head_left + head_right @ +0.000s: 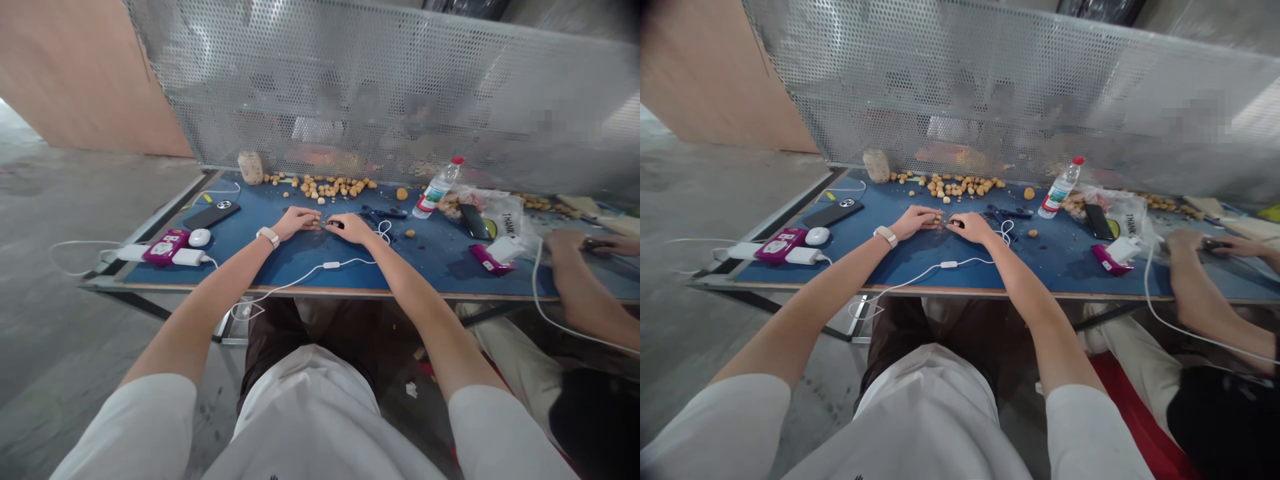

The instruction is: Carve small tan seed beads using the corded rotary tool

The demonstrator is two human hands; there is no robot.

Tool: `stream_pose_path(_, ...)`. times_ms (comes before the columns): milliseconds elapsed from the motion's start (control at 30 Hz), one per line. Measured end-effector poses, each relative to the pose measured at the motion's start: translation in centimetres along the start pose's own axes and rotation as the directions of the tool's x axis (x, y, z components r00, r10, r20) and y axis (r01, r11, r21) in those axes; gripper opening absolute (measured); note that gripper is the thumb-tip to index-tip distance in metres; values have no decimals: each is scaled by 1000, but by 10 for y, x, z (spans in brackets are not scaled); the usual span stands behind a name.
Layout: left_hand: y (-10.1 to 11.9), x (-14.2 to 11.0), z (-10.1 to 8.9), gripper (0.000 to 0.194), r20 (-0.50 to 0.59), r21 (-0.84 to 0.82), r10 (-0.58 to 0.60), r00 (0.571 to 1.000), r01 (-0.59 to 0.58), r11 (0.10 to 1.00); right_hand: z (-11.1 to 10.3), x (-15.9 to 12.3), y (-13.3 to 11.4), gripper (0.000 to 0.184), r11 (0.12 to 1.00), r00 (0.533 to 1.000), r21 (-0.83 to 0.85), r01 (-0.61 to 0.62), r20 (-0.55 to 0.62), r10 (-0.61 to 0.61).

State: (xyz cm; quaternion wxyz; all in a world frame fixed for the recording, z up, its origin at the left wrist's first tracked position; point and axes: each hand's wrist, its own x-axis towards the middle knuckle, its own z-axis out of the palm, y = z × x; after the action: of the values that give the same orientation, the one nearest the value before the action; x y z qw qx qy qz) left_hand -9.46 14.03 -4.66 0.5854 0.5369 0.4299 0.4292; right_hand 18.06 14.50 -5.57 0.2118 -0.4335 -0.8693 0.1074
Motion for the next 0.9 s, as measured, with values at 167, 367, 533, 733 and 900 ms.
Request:
stream_pose_path(167, -2, 2, 0, 18, -1, -22, 4, 1000, -4, 1000, 0, -1, 0, 43, 1000, 1000, 1, -13, -10, 13)
stream_pose_path(367, -3, 1, -1, 17, 7, -10, 22, 1000, -22, 1000, 2, -2, 2, 41, 998, 999, -54, -37, -29, 35)
stream_pose_path(533, -3, 3, 5, 28, -35, 13, 46, 998, -45, 999, -1, -1, 7, 35, 1000, 1000, 7, 18, -14, -18)
stream_pose_path(733, -4, 6, 7, 24, -105, 21, 101, 989, -100, 995, -12, -4, 16, 28, 996, 1000, 94, 7, 24, -10)
stream_pose_path(900, -5, 6, 6, 23, -88, 26, 95, 992, -93, 995, -27, -9, 3, 31, 988, 1000, 152, -9, -20, 12)
